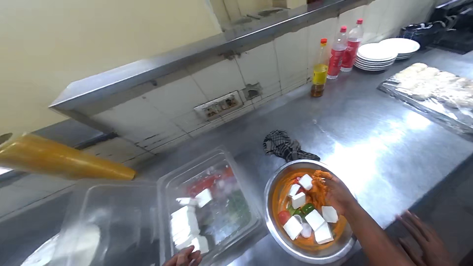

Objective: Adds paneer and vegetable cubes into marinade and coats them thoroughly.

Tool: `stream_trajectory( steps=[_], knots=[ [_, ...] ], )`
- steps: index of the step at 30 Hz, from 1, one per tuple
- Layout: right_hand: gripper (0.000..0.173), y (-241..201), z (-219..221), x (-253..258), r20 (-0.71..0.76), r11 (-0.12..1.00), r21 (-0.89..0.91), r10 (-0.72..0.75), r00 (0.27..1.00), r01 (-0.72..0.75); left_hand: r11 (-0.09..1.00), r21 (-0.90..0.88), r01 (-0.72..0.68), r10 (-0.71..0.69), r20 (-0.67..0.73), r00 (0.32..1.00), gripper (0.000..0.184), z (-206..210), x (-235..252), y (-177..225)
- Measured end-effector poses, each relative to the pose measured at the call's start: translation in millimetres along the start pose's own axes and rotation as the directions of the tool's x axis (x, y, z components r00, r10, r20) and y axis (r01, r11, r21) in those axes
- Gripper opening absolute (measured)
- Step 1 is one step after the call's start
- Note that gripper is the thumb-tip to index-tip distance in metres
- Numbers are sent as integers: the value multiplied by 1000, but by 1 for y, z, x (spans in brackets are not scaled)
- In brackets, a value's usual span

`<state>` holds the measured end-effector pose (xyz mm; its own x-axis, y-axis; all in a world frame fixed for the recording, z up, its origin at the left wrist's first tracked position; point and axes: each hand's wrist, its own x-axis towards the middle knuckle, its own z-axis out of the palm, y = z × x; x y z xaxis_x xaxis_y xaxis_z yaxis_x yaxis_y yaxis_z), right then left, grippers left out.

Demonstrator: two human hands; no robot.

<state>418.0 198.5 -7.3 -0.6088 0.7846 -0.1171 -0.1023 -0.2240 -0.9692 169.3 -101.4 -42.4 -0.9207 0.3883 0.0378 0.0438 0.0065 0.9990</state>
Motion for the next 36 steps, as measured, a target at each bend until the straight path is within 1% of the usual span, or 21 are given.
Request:
stream_trajectory(
  steps=[1, 2, 3, 4, 5, 6, 7, 9, 10, 12, 14, 17, 20, 22, 27, 31, 32, 33, 34, 36],
  knots=[
    [26, 75, -27, 28, -39, 985, 147, -82, 996, 87, 999, 44, -15, 17, -44, 999, 14, -4, 4, 6],
    [25, 102, -32, 45, -118, 979, 202, 56, 991, -31, 997, 74, -37, 45, -112, 993, 12, -9, 8, 13],
    [25, 109, -31, 54, -165, 969, 205, 175, 971, -140, 992, 98, -75, 92, -184, 979, 14, -15, 14, 21],
    [24, 109, -29, 58, -190, 960, 193, 240, 952, -203, 983, 138, -123, 155, -251, 955, 17, -22, 22, 28],
    [24, 108, -27, 59, -198, 958, 177, 259, 945, -226, 966, 210, -152, 211, -299, 930, 21, -29, 30, 34],
    [23, 108, -26, 58, -194, 959, 170, 259, 946, -228, 940, 309, -144, 243, -314, 918, 25, -36, 37, 41],
    [22, 109, -26, 58, -188, 961, 168, 250, 950, -219, 902, 418, -107, 249, -301, 921, 28, -42, 44, 47],
    [21, 108, -25, 58, -170, 962, 177, 236, 957, -206, 792, 606, -67, 240, -209, 948, 29, -50, 58, 52],
    [21, 107, -24, 57, -161, 964, 177, 227, 961, -198, 735, 675, -66, 227, -153, 962, 29, -52, 65, 52],
    [21, 108, -26, 59, -145, 964, 191, 213, 966, -184, 665, 744, -73, 200, -84, 976, 29, -53, 77, 49],
    [20, 111, -30, 61, -142, 960, 208, 219, 965, -188, 635, 770, -67, 172, -56, 983, 31, -49, 85, 49],
    [20, 113, -33, 62, -178, 959, 205, 234, 956, -197, 607, 794, -22, 62, -20, 998, 33, -37, 94, 54],
    [20, 111, -31, 61, -205, 954, 211, 258, 944, -215, 604, 795, -61, 6, 72, 997, 33, -29, 101, 49],
    [20, 108, -28, 60, -220, 950, 221, 269, 938, -221, 606, 791, -86, 9, 101, 995, 32, -26, 106, 45],
    [21, 112, -31, 61, -206, 948, 219, 276, 939, -230, 585, 800, -135, 81, 108, 991, 30, -20, 121, 39],
    [20, 111, -31, 60, -198, 945, 232, 278, 940, -230, 550, 817, -172, 65, 163, 984, 31, -12, 132, 39],
    [21, 112, -32, 61, -192, 945, 236, 276, 942, -228, 546, 816, -191, 41, 201, 979, 31, -13, 133, 38],
    [22, 113, -34, 61, -184, 945, 232, 276, 944, -231, 537, 818, -206, -15, 254, 967, 29, -12, 133, 39],
    [22, 114, -35, 61, -183, 945, 228, 278, 943, -235, 514, 831, -213, -108, 309, 945, 28, -12, 132, 41],
    [21, 113, -36, 60, -194, 946, 218, 282, 940, -239, 439, 876, -199, -332, 364, 870, 28, -9, 125, 46]
  ],
)
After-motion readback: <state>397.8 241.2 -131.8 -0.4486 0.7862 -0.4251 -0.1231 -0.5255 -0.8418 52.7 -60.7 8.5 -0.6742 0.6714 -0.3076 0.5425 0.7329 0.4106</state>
